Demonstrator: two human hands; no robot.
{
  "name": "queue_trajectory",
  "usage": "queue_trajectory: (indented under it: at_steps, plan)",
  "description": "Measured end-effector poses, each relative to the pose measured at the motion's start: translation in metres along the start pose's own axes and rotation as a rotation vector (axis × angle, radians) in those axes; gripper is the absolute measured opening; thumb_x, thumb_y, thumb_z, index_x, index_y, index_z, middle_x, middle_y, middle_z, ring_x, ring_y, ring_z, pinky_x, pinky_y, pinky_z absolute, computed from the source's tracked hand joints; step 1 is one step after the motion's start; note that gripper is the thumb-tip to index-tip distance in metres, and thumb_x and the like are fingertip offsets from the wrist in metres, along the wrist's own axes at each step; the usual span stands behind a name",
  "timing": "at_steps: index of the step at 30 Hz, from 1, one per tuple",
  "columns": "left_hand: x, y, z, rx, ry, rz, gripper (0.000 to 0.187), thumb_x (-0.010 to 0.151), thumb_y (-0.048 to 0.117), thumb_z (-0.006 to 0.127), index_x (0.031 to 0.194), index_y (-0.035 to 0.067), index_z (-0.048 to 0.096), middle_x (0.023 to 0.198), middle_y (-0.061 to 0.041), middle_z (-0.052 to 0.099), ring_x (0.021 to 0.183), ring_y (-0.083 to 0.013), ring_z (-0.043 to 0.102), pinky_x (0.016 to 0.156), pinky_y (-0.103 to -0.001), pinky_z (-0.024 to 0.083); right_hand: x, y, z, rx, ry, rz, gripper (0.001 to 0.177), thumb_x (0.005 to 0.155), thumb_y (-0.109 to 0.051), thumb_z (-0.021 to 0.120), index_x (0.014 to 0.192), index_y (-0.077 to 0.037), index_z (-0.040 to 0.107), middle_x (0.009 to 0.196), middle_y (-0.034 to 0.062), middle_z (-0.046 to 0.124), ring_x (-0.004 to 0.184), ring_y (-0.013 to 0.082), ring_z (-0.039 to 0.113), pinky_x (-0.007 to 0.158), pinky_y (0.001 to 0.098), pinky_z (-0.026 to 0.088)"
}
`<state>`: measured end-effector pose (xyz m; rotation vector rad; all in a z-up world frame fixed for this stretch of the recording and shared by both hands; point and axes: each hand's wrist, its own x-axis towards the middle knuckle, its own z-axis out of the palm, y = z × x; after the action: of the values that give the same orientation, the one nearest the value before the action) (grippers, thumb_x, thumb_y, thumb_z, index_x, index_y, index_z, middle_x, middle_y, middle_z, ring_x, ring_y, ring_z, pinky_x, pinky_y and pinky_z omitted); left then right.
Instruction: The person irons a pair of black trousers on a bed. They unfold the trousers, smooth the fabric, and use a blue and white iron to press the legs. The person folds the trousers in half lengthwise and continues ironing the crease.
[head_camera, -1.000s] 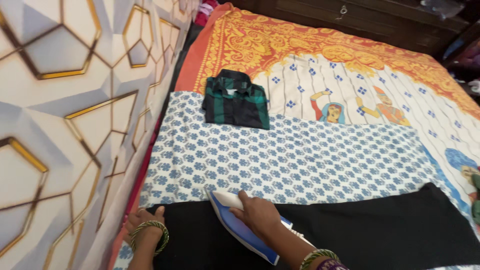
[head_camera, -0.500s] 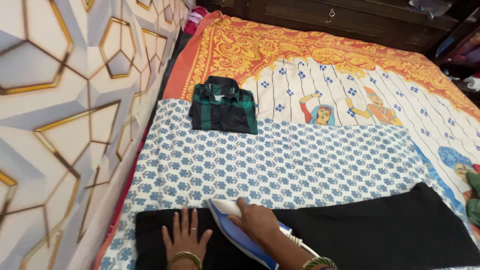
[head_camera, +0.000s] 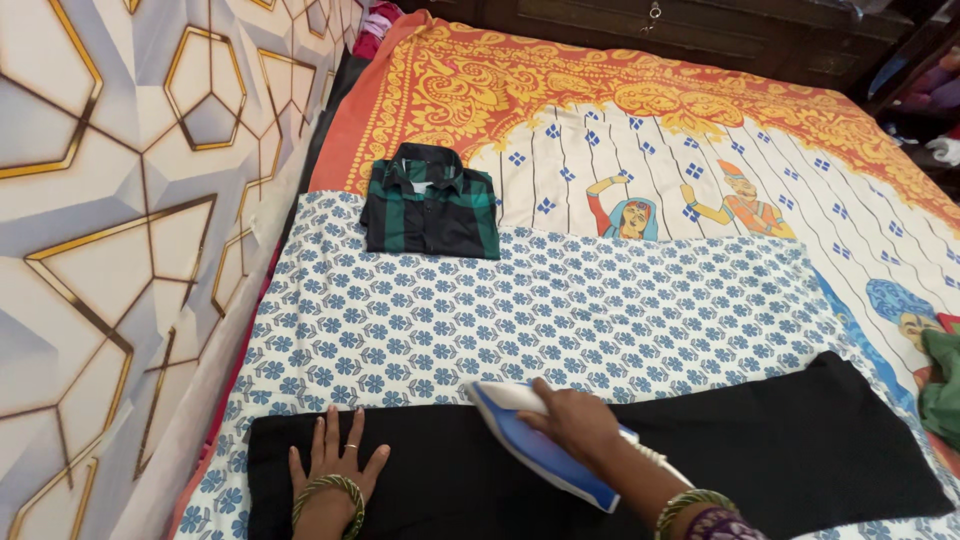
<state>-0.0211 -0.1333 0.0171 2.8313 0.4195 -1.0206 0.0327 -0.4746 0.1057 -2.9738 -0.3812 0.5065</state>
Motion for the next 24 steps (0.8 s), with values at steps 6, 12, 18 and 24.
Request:
queue_trajectory:
  at_steps: [6,12,18,24]
  plan:
    - [0.0,-0.004,-0.011,-0.055,-0.016,0.004,0.079,0.097,0.076,0.018,0.164,0.04,-0.003,0.174,0.003,-0.014,0.16,-0.0154,-0.006,0.129,-0.051,0.005,-0.03,0.056,-0.009,0.021,-0.07,0.139,0.062,0.095,-0.066,0.049,0.13,-0.016,0.053,0.081,0.0114,0.073,0.067,0.025,0.075,0.064,0.042,0.062]
    - [-0.054,0.005,-0.012,0.185,0.202,0.14,0.073,0.104,0.062,0.015,0.164,0.024,-0.001,0.173,-0.004,-0.01,0.158,-0.0189,-0.006,0.127,-0.048,0.004,-0.041,0.043,-0.037,0.085,-0.081,0.122,0.065,0.093,-0.066,0.053,0.135,-0.015,0.053,0.081,0.0132,0.075,0.069,0.0256,0.075,0.068,0.0435,0.062]
    - [-0.085,0.049,0.041,0.094,0.151,0.158,0.076,0.105,0.06,0.012,0.164,0.014,-0.004,0.173,-0.004,-0.011,0.158,-0.0191,-0.009,0.126,-0.052,-0.001,-0.044,-0.034,-0.03,0.109,-0.082,-0.125,0.064,0.09,-0.063,0.058,0.136,-0.019,0.053,0.086,0.0161,0.074,0.075,0.0316,0.074,0.071,0.0448,0.06]
    - [-0.076,0.026,0.08,0.144,0.126,0.134,0.077,0.103,0.061,0.007,0.165,0.017,-0.007,0.173,-0.002,-0.013,0.158,-0.0175,-0.01,0.125,-0.054,-0.003,-0.058,-0.06,-0.004,-0.002,-0.121,-0.279,0.06,0.093,-0.065,0.058,0.125,-0.015,0.057,0.086,0.0193,0.073,0.082,0.0404,0.072,0.076,0.0512,0.058]
